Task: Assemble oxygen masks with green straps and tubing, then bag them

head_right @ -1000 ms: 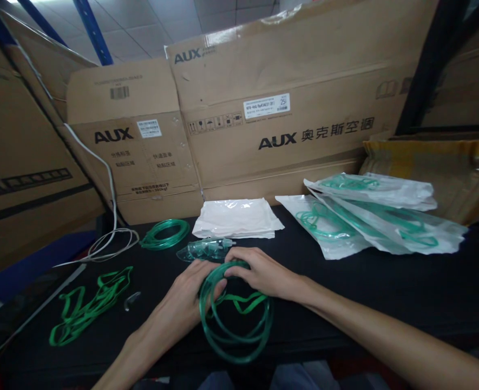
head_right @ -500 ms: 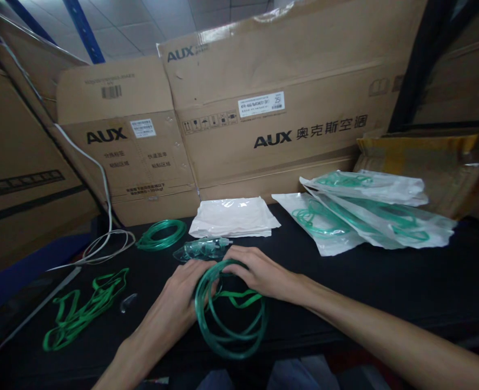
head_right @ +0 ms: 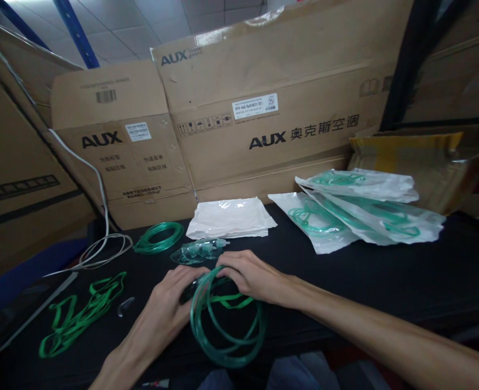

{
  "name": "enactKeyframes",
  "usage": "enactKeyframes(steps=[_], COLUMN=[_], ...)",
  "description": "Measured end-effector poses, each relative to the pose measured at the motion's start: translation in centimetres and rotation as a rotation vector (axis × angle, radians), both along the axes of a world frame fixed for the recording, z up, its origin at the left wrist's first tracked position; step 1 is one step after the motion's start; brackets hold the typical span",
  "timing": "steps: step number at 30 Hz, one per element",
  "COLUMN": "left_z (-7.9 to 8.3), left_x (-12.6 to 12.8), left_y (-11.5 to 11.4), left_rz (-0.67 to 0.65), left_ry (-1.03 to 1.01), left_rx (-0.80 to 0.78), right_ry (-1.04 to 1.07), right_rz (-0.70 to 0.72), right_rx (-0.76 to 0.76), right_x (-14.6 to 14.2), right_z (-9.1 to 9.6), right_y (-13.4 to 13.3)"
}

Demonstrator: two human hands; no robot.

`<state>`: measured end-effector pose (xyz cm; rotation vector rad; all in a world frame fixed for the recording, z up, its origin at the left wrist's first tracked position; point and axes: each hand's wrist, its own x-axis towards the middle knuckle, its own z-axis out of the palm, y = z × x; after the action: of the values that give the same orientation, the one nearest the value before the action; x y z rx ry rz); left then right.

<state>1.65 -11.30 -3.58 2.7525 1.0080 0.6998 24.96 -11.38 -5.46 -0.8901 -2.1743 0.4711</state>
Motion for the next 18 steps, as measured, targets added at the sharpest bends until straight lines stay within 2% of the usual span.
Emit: enactKeyframes(steps=[6, 11, 15, 18], left_z=[-0.16, -0.17, -0.36, -0.55], left_x=[-0.59, -0.65, -0.60, -0.94], left_y=[-0.01, -0.28, -0.47, -0.33], left_rz=[-0.060, -0.021, -0.051, -0.053], left_ry=[-0.008, -0.042, -0.050, -0.084], left_rx=[0.125, 0.085, 0.221, 0.235], right_ry=[0.000, -0.018, -0.025, -0.041], right_rz=[-0.001, 0.023, 0.031, 0.018], right_rx=[-0.017, 0.046, 0.024, 0.052], right_x=[-0.28, -0.23, -0.27, 0.02], right_z=[0.28, 0.35, -0.01, 0.03], right_y=[0.06, 0.03, 0.14, 0.27])
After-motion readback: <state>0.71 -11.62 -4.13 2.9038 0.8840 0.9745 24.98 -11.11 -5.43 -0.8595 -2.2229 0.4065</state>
